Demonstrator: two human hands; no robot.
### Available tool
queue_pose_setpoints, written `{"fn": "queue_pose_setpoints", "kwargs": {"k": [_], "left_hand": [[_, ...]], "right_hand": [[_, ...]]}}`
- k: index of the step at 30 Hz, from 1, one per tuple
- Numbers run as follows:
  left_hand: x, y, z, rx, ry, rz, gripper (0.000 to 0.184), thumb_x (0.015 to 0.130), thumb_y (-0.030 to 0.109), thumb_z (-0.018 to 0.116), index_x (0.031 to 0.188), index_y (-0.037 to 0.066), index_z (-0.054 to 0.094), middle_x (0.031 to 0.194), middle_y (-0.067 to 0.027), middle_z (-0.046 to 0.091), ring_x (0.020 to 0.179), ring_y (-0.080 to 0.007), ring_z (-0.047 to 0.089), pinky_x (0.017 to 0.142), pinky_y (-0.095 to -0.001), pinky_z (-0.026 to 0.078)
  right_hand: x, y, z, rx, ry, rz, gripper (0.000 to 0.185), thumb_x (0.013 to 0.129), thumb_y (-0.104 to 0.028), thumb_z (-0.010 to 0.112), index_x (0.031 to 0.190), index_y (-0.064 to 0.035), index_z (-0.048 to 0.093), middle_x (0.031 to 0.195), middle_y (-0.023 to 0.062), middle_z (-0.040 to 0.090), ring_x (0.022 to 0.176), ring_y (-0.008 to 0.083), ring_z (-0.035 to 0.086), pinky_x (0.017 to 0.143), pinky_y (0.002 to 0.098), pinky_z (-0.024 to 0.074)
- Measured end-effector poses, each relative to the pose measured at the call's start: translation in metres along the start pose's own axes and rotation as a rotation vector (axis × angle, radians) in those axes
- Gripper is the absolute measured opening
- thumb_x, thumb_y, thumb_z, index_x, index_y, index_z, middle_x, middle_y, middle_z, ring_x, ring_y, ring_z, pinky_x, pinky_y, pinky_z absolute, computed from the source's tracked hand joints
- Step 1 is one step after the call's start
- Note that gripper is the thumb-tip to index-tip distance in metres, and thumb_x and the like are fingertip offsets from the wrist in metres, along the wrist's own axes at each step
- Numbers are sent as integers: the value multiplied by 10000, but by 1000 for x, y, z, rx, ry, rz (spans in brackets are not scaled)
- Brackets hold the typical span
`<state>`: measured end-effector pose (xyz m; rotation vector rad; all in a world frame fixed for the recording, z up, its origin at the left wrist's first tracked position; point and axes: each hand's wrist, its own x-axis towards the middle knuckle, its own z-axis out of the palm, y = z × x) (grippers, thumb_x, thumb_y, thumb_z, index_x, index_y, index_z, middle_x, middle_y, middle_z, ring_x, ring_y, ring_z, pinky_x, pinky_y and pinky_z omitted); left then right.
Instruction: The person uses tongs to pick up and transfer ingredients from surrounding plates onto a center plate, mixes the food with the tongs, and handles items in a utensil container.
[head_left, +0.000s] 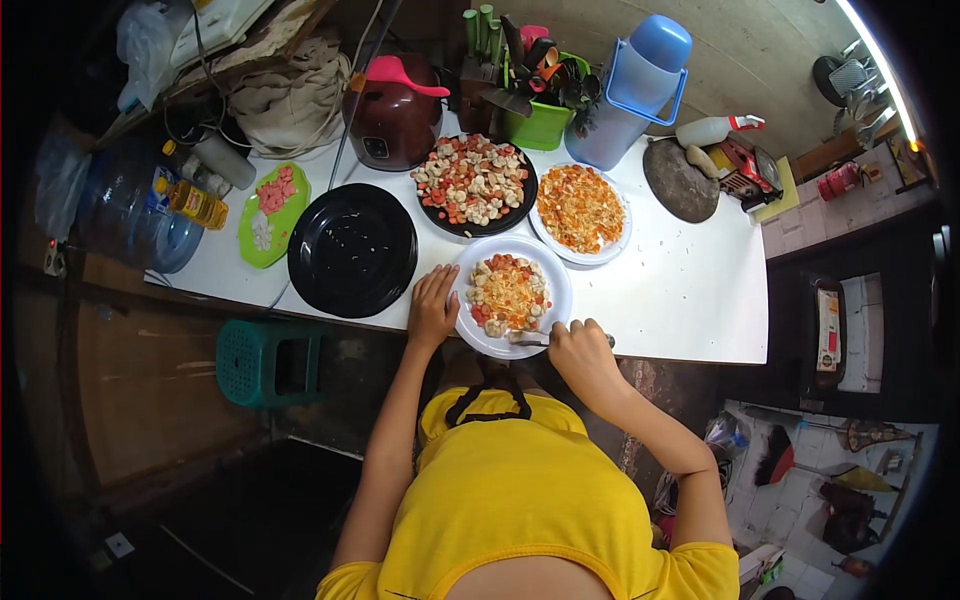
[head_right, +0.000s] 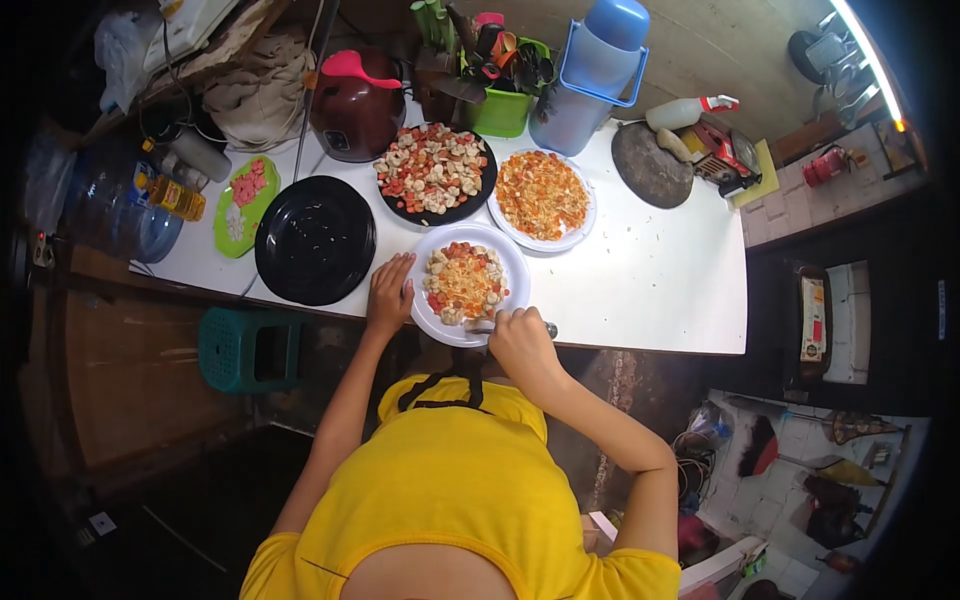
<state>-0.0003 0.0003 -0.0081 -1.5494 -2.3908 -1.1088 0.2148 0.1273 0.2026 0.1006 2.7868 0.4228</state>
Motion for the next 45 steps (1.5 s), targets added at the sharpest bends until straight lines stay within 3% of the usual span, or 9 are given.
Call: {"fn": "queue_pose_setpoints", "kwargs": {"k": [8, 14, 17, 20, 45], "left_hand": [[-2, -4, 1, 2, -29, 17, 497, 865, 149, 540, 1352, 52, 511, 1310, -170, 560, 1264, -315, 492, 1070, -454, 344], [-1, -2, 0, -11, -40, 15, 488, 866, 110, 530, 1350, 47, 514, 1314, -172, 558, 1264, -320, 491, 1068, -448, 342], [-2, -3, -1, -14, -37, 16, 483, 867, 91, 523, 1348, 45, 516, 1317, -170, 555, 1265, -321, 489, 1066, -444, 343], [0, -5, 1, -13, -37, 22, 489, 864, 110, 527, 1348, 47, 516, 1311, -170, 559, 1262, -321, 492, 1070, -451, 342], [0, -5, 0, -7, -53, 18, 490, 863, 82, 510, 1351, 39, 511, 1313, -173, 555, 1266, -318, 488, 1081, -461, 338]], "right_hand": [[-7, -18, -3, 30, 38, 182, 62, 743, -114, 647, 693, -119, 685, 727, 31, 587, 709, 177, 621, 627, 312, 439], [-10, -34, -19, 96, -18, 198, 69, 739, -110, 646, 687, -123, 690, 717, 33, 600, 703, 178, 635, 618, 315, 447], [-6, -36, -14, 118, -19, 211, 22, 727, -76, 635, 719, -66, 654, 752, 54, 620, 700, 193, 637, 633, 324, 463], [-2, -36, -9, 62, -3, 221, 76, 737, -108, 644, 681, -130, 691, 723, 37, 608, 701, 180, 638, 618, 314, 444], [-8, -26, -3, 176, 25, 392, 35, 723, -72, 652, 703, -97, 668, 735, 55, 616, 705, 206, 654, 598, 334, 461]]}}
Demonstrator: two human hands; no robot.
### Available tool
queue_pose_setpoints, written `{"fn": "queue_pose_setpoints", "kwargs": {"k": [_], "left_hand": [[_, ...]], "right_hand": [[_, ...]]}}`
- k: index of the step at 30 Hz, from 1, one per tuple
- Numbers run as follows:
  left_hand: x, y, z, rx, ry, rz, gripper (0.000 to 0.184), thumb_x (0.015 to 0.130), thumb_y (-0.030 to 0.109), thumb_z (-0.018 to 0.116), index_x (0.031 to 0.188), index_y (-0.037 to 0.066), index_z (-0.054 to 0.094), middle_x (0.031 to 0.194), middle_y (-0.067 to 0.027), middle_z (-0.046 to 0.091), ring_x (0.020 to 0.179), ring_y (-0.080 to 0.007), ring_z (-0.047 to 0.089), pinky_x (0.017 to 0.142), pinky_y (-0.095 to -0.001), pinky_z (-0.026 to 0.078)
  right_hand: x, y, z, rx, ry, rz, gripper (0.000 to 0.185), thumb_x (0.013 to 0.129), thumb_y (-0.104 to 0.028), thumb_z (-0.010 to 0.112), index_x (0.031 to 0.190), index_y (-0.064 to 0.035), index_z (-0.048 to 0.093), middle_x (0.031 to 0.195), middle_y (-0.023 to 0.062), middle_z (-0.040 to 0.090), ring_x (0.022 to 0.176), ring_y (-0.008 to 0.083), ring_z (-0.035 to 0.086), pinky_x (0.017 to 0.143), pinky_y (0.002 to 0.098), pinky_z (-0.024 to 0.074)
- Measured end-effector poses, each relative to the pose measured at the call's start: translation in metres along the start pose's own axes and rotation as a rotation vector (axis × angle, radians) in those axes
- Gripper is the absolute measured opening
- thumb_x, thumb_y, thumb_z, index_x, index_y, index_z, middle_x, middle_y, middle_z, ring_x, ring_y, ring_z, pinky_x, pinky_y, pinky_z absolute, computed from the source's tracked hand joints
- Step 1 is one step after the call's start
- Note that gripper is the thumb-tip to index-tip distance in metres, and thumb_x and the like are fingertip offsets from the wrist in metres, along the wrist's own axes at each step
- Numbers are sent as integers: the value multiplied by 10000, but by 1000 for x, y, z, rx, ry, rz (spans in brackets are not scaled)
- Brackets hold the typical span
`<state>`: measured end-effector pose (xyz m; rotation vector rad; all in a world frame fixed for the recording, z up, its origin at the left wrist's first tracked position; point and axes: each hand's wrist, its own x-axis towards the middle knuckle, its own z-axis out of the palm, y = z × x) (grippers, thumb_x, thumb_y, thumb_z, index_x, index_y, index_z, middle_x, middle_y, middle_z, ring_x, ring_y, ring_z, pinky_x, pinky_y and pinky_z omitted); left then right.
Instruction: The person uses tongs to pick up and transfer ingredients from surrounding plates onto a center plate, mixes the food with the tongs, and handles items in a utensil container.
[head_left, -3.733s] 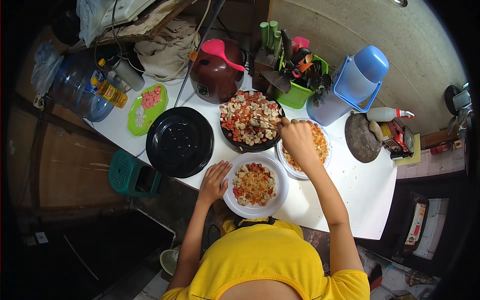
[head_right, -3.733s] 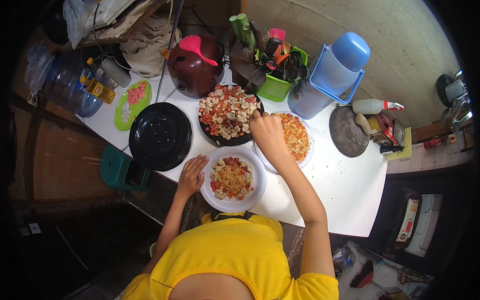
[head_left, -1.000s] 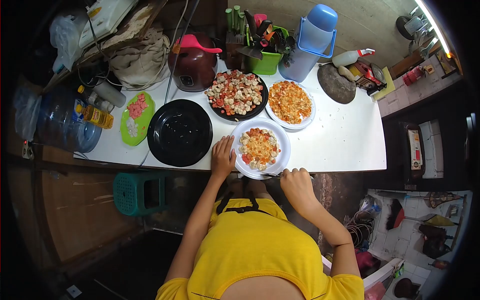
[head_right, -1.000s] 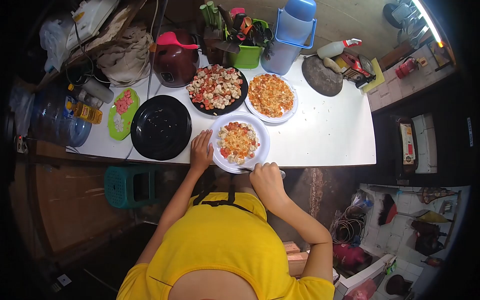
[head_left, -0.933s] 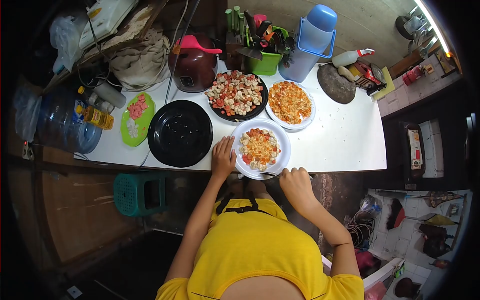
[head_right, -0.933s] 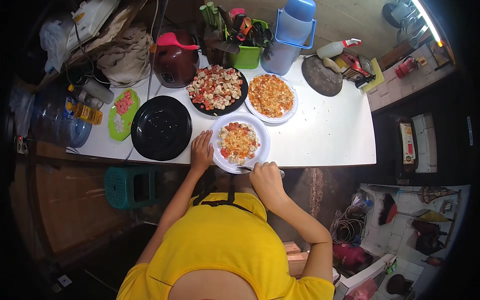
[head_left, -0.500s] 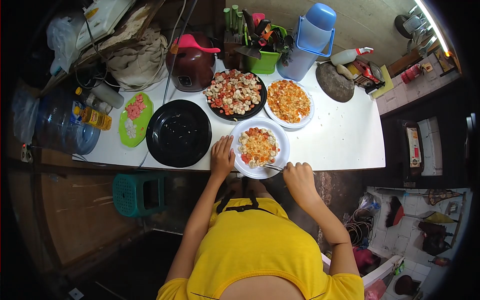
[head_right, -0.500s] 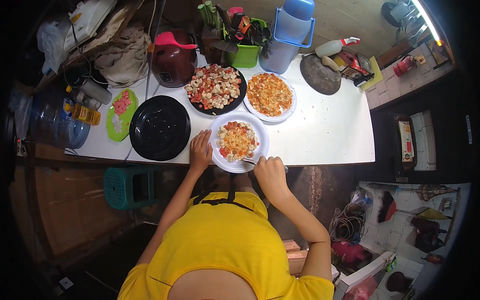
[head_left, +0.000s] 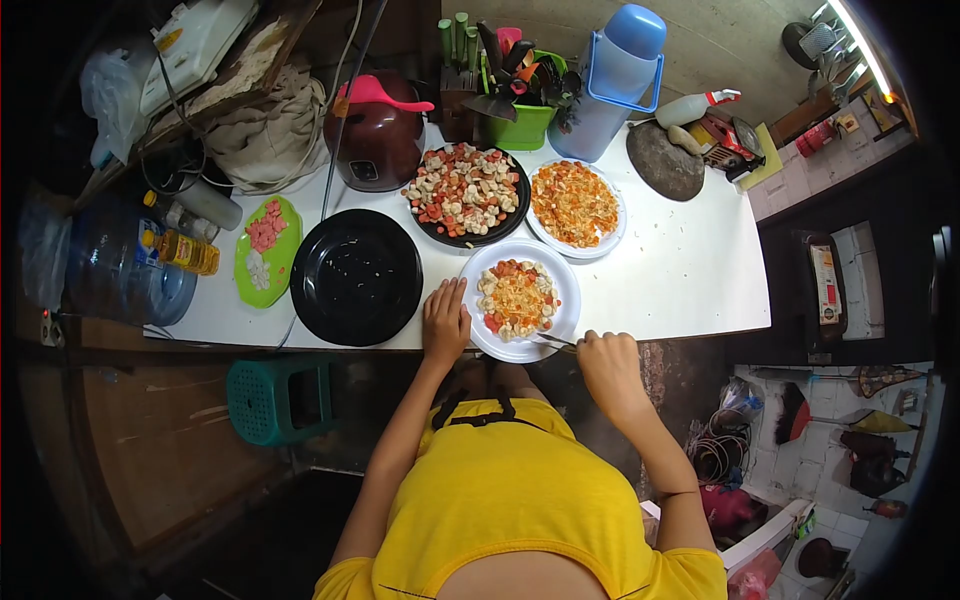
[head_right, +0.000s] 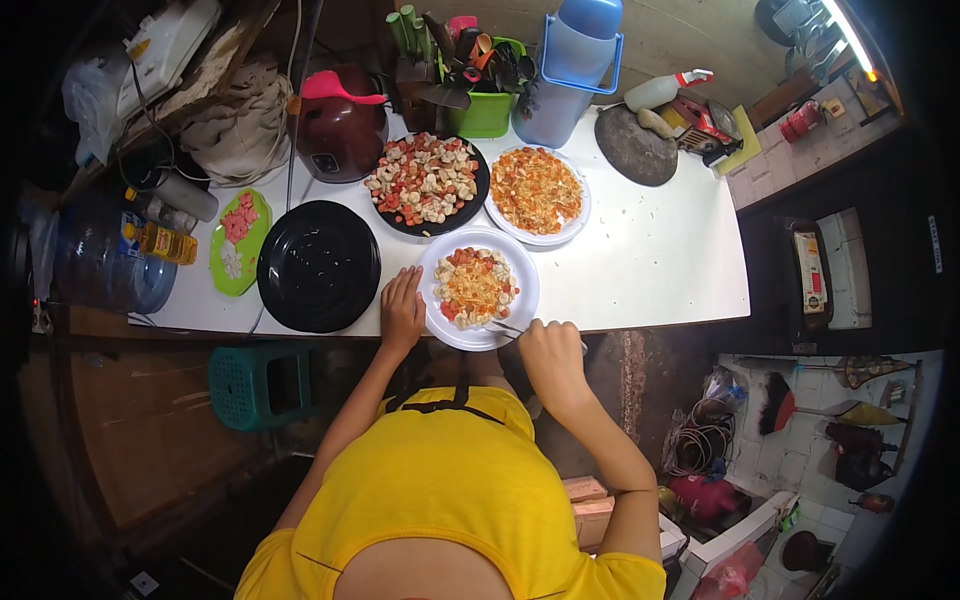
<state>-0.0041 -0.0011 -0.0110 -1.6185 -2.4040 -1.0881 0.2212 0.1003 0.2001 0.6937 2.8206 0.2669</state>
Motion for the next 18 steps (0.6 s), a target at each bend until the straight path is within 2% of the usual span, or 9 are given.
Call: {"fn": "queue_pose_setpoints", "kwargs": {"k": [5, 12, 18], "left_hand": [[1, 1, -2, -13, -9, -6, 484, 868, 61, 504, 1350, 32, 507, 1318, -174, 550, 1273, -325, 478, 1078, -457, 333], [1, 2, -3, -21, -35, -20, 478, 871, 47, 499, 1348, 20, 503, 1331, -174, 532, 1284, -326, 461, 1083, -457, 316], [2, 3, -1, -35, -20, -27, 486, 862, 74, 527, 1344, 24, 506, 1331, -171, 532, 1287, -319, 459, 1087, -463, 306]], "right_hand": [[12, 19, -19, 25, 112, 105, 43, 719, -55, 644, 755, -76, 652, 757, 65, 619, 710, 216, 651, 593, 342, 469], [125, 56, -7, 12, 454, 159, 91, 717, -27, 637, 805, -37, 654, 813, 106, 634, 711, 231, 668, 569, 353, 505], [204, 84, 15, 38, 382, 197, 45, 692, -42, 644, 657, -47, 671, 685, 136, 660, 639, 273, 670, 528, 386, 496]]}}
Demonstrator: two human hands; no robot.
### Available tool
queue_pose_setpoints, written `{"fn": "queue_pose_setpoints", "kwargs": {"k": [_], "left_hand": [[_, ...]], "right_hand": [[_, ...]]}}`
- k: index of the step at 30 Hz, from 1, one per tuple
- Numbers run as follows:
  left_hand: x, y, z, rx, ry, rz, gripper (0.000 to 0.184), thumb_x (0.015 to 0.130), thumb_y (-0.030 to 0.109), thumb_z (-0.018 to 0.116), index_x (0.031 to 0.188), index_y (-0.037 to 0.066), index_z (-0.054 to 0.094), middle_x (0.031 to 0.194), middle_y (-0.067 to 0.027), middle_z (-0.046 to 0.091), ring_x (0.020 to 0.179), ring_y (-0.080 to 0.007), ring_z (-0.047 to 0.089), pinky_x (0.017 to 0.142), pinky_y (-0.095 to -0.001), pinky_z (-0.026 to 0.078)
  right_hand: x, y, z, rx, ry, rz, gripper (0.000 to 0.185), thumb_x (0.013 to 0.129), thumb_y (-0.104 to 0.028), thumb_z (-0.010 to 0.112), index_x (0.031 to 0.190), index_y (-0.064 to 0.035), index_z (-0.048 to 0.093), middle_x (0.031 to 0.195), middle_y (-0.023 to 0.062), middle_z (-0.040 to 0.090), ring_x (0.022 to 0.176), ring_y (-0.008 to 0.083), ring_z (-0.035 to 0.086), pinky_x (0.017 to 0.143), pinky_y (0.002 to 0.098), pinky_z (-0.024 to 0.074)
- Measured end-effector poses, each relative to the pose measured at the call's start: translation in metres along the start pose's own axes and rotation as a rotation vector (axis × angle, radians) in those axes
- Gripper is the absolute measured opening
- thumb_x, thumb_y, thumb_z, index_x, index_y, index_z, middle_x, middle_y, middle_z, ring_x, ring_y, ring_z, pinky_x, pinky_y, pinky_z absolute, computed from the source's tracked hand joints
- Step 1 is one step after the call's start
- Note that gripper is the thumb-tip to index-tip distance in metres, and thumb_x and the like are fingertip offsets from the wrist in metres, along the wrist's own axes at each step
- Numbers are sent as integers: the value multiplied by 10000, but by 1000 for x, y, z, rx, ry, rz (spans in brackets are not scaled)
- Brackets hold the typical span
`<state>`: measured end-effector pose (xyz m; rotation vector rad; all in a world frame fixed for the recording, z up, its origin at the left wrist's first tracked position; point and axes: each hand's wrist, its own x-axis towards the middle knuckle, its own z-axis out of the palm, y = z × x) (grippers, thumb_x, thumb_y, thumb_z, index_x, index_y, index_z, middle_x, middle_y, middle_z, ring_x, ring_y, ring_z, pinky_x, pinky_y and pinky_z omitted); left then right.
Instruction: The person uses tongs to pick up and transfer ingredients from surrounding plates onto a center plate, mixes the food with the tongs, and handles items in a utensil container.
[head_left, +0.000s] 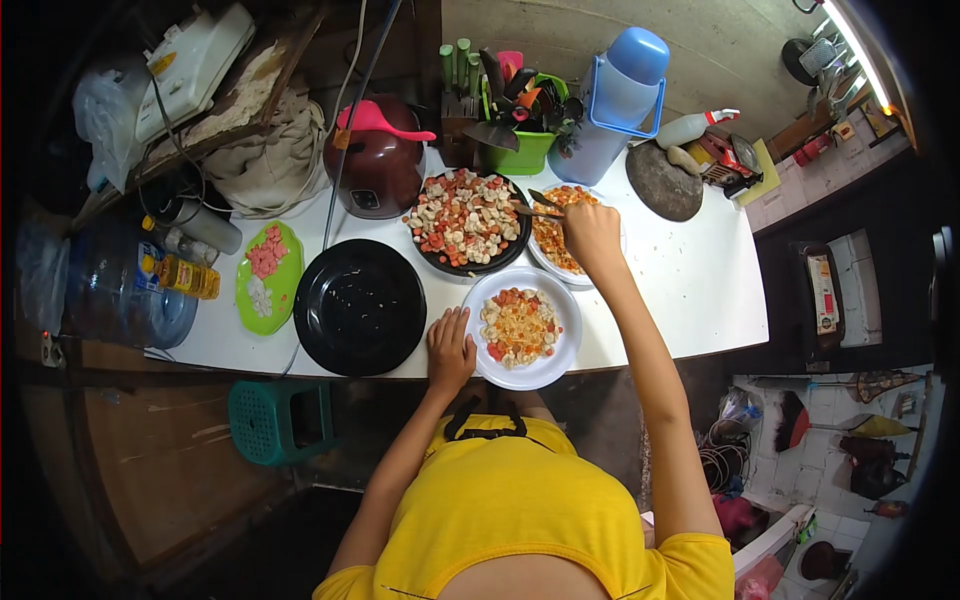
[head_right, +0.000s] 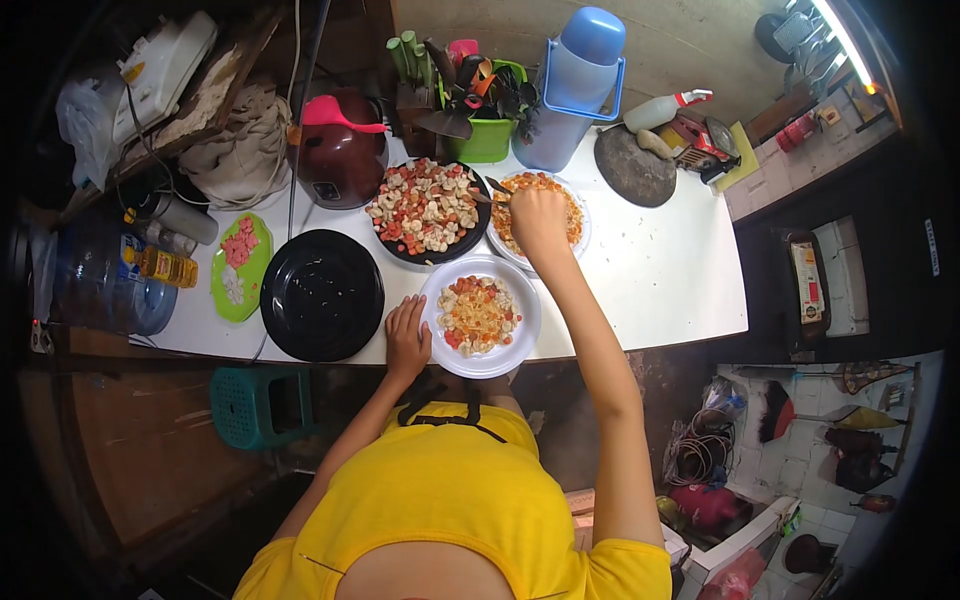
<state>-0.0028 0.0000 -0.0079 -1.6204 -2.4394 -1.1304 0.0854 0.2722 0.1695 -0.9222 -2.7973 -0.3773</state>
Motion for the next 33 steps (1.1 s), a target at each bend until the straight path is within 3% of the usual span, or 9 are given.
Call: {"fn": "queue_pose_setpoints", "kwargs": {"k": [3, 7, 17, 21, 24, 27, 28, 33], "left_hand": [[-1, 2, -1, -5, -2, -15, 492, 854, 87, 540, 1342, 29, 510, 1329, -167, 534, 1289, -318, 459, 1087, -466, 308], [1, 3, -3, -11, 4, -22, 500, 844, 100, 549, 1338, 34, 517, 1325, -166, 539, 1286, -315, 465, 1085, -469, 311], [2, 7, -4, -13, 30, -31, 503, 832, 125, 546, 1326, 29, 530, 1316, -176, 556, 1278, -331, 481, 1083, -467, 319], [1, 6, -3, 12, 34, -37, 495, 846, 171, 546, 1327, 50, 539, 1308, -166, 568, 1265, -325, 494, 1079, -466, 333], [2, 8, -4, 6, 35, -48, 489, 853, 174, 538, 1327, 51, 541, 1306, -166, 570, 1263, -328, 494, 1082, -466, 331], [3, 11, -6, 7, 35, -56, 485, 857, 172, 532, 1326, 50, 542, 1305, -164, 571, 1263, -326, 493, 1082, -466, 330], [3, 11, -6, 10, 35, -58, 485, 857, 171, 532, 1326, 50, 541, 1305, -163, 571, 1264, -326, 493, 1083, -465, 330], [4, 13, -5, 19, 43, -66, 482, 856, 166, 531, 1323, 48, 547, 1304, -161, 573, 1263, -322, 494, 1083, -453, 334]], "right_hand": [[19, 2, 15, 95, -39, 14, 53, 670, -72, 658, 619, -63, 672, 615, 138, 647, 609, 284, 665, 526, 396, 495], [32, -1, 20, 17, -54, -49, 65, 682, -107, 660, 670, -65, 708, 679, 152, 669, 647, 295, 677, 561, 397, 512], [52, 21, 28, 164, -313, -152, 135, 707, -163, 665, 709, -35, 710, 741, 176, 683, 718, 333, 688, 636, 422, 539], [53, 35, 42, 238, -343, -220, 119, 719, -180, 676, 750, -73, 720, 741, 160, 679, 707, 339, 674, 636, 437, 528], [40, 41, 43, 316, -277, -201, 104, 754, -168, 671, 814, -109, 731, 742, 142, 676, 703, 333, 666, 621, 441, 517], [21, 46, 53, 343, -241, -155, 197, 805, -201, 663, 987, -193, 738, 773, 121, 679, 692, 323, 654, 607, 440, 508], [14, 46, 57, 349, -179, -178, 251, 816, -200, 662, 1059, -192, 727, 759, 128, 674, 684, 325, 651, 607, 445, 504], [-4, 46, 63, 469, -166, -64, 253, 824, -216, 665, 1057, -134, 723, 808, 158, 680, 711, 333, 662, 627, 450, 509]]}}
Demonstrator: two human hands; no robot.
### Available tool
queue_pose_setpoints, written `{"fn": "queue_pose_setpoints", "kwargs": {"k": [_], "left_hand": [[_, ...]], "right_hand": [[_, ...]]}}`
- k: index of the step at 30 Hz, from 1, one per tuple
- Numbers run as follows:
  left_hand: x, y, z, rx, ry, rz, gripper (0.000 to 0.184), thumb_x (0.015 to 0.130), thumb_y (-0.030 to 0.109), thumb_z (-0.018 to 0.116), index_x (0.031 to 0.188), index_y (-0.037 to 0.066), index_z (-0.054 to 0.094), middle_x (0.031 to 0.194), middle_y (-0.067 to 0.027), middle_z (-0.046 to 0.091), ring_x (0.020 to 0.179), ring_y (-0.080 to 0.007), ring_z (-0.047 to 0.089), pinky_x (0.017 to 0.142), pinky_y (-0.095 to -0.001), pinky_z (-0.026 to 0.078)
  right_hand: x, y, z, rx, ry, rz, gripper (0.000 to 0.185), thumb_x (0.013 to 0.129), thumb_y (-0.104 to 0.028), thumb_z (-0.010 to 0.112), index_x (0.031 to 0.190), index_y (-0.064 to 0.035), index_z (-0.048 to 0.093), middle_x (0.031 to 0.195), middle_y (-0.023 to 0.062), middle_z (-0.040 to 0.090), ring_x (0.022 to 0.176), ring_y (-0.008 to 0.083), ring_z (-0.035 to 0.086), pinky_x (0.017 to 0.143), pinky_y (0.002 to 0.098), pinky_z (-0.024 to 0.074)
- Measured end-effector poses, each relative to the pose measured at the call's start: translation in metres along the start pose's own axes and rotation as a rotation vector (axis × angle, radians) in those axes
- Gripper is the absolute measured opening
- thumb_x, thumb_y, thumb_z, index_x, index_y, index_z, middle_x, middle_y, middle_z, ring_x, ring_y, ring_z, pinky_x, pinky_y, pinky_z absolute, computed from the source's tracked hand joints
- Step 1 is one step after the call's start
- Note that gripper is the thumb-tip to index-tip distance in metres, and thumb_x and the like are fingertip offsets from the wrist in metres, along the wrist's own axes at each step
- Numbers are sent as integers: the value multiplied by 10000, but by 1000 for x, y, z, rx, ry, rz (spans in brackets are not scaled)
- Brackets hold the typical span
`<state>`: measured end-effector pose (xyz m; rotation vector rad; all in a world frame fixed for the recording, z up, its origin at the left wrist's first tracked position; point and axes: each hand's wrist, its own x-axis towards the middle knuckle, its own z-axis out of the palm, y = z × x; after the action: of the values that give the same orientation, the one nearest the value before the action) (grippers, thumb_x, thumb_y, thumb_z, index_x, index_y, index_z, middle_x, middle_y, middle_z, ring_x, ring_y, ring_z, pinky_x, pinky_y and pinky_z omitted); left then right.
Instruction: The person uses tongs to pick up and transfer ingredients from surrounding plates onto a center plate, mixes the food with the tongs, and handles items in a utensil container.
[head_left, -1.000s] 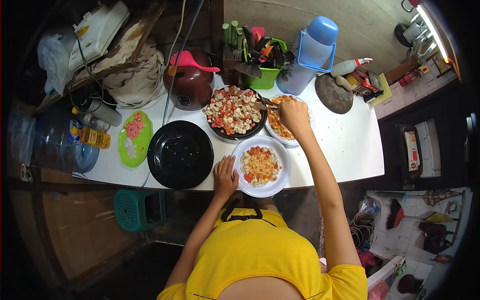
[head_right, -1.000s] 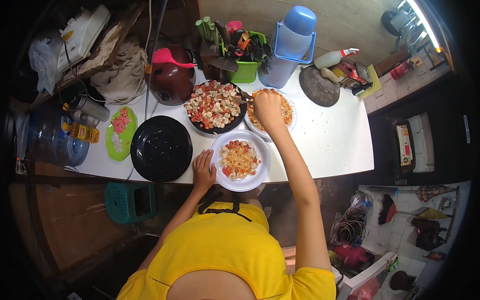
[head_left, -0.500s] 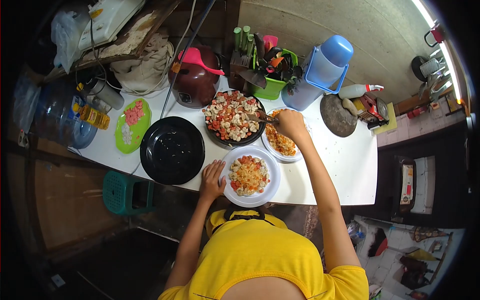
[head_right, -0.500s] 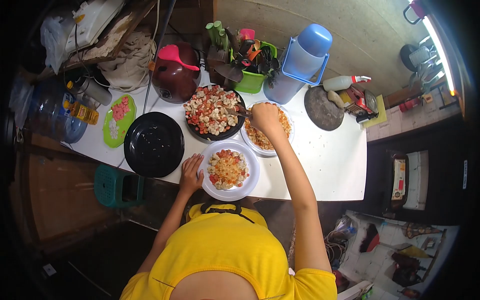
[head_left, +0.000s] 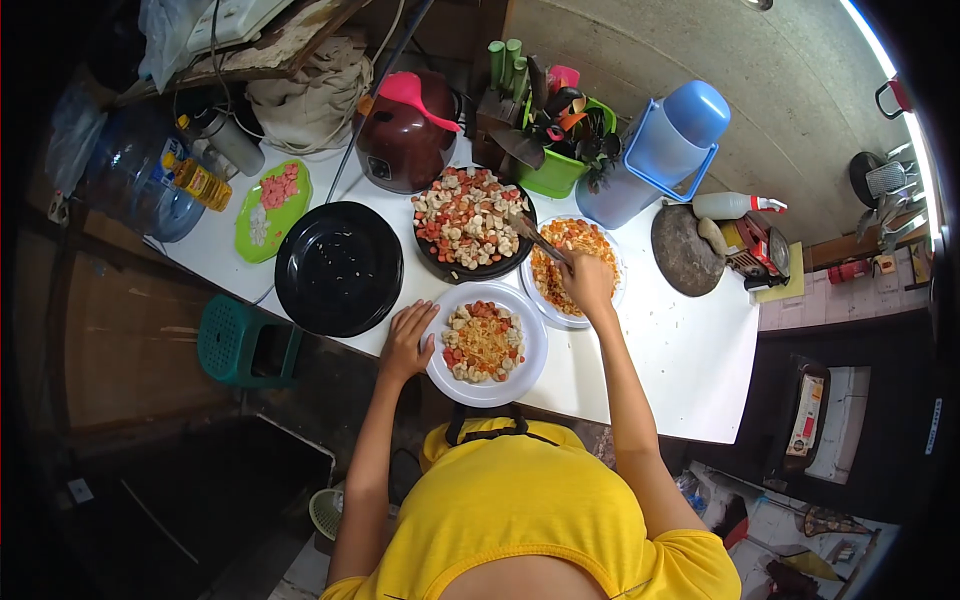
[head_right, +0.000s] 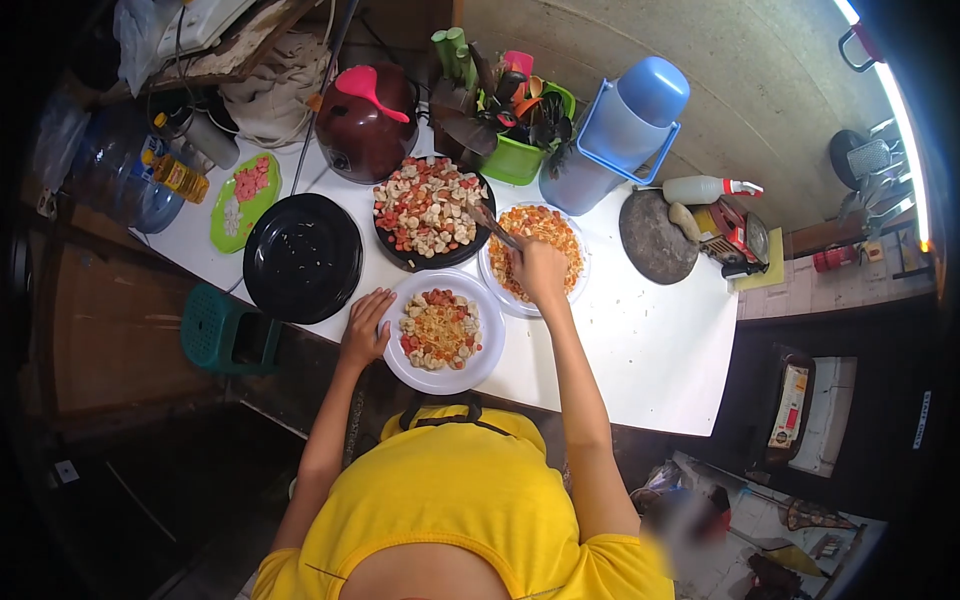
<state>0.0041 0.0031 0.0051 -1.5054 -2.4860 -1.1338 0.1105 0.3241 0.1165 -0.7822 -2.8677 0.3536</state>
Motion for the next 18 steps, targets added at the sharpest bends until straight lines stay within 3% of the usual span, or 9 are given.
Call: {"fn": "queue_pose_setpoints", "kwargs": {"k": [5, 11, 14, 18], "left_hand": [[0, 0, -1, 0, -1, -2, 481, 853, 159, 538, 1322, 47, 548, 1305, -162, 572, 1264, -320, 495, 1082, -452, 334], [-1, -3, 1, 0, -2, 10, 483, 853, 150, 536, 1326, 46, 541, 1306, -163, 570, 1262, -322, 495, 1080, -456, 333], [-1, -3, 1, -5, 6, 17, 479, 857, 149, 533, 1325, 47, 540, 1301, -162, 573, 1257, -325, 496, 1078, -457, 334], [-2, -5, 3, 4, 9, 26, 476, 862, 156, 535, 1326, 49, 539, 1300, -158, 573, 1257, -320, 496, 1073, -453, 338]], "right_hand": [[-4, 7, 7, 104, -62, 154, 257, 847, -254, 660, 1072, -154, 731, 756, 182, 666, 715, 352, 656, 634, 450, 498], [-12, 8, 9, 233, -126, 343, 259, 859, -320, 663, 1099, -247, 728, 722, 153, 663, 712, 323, 658, 651, 427, 495], [-16, 13, 18, 230, -24, 270, 254, 864, -337, 679, 1089, -234, 735, 597, 112, 612, 550, 264, 592, 573, 389, 455], [-19, 20, 30, 262, -15, 309, 242, 871, -297, 674, 1090, -214, 736, 603, 86, 632, 547, 190, 637, 577, 346, 467]]}}
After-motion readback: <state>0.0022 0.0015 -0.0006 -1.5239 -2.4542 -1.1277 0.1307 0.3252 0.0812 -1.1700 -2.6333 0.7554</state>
